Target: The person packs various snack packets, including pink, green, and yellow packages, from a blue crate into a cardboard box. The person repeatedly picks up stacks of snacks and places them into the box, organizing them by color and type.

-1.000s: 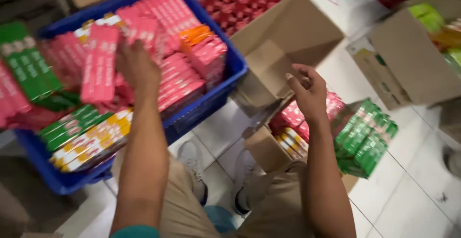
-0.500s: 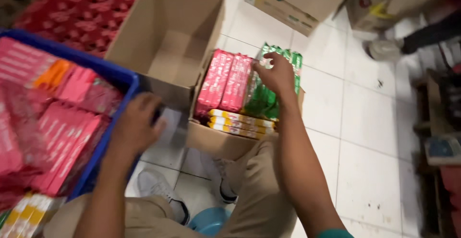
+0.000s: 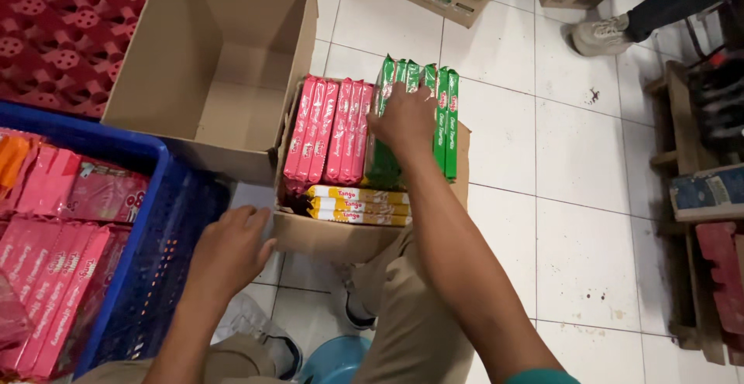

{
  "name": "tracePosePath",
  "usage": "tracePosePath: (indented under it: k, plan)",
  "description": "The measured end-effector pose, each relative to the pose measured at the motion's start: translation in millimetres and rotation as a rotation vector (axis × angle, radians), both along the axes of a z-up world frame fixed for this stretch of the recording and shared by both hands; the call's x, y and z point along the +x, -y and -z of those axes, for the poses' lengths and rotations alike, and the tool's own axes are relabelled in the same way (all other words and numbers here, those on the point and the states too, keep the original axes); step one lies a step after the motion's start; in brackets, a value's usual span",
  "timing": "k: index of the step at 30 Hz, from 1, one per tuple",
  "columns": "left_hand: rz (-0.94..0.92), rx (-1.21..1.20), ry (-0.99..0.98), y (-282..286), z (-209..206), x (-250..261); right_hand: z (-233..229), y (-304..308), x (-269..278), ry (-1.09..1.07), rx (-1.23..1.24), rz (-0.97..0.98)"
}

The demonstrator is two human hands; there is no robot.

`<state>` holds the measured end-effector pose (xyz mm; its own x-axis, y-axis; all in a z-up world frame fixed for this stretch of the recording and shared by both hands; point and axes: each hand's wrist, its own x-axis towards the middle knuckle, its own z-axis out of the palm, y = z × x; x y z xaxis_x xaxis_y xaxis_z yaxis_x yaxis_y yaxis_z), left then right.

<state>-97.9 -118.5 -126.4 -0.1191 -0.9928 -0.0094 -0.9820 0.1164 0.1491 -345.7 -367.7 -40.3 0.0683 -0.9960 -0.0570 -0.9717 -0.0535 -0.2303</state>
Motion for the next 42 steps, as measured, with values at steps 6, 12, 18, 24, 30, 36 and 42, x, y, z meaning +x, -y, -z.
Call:
tracePosePath:
  k: [6,12,18,24,30,36,42]
  plan:
    - [-0.002,0.001,-0.042,5.1,-0.2,0.1,-8.4,-2.0,18.7,0.066,0.085,0.044]
    - [-0.026,0.047,-0.039,5.5,-7.0,-2.3,-17.7,-8.8,23.3,0.119,0.247,0.069]
    - [-0.034,0.025,-0.076,3.3,-25.0,-4.4,-43.7,-15.2,25.0,0.144,0.210,0.091]
    - [-0.081,-0.070,-0.190,5.8,-36.6,0.1,-55.0,-16.8,17.9,0.397,0.035,-0.046]
    - [-0.388,0.164,-1.395,15.8,-100.0,-1.5,-95.5,-78.7,64.2,1.058,0.389,-0.165]
    - [-0.484,-0.213,-2.107,21.9,-97.0,11.0,-67.7,-114.7,146.2,1.374,0.550,-0.374]
    - [-0.661,-0.494,-2.194,7.0,-104.6,65.2,-64.8,-145.1,198.9,1.333,0.645,-0.574]
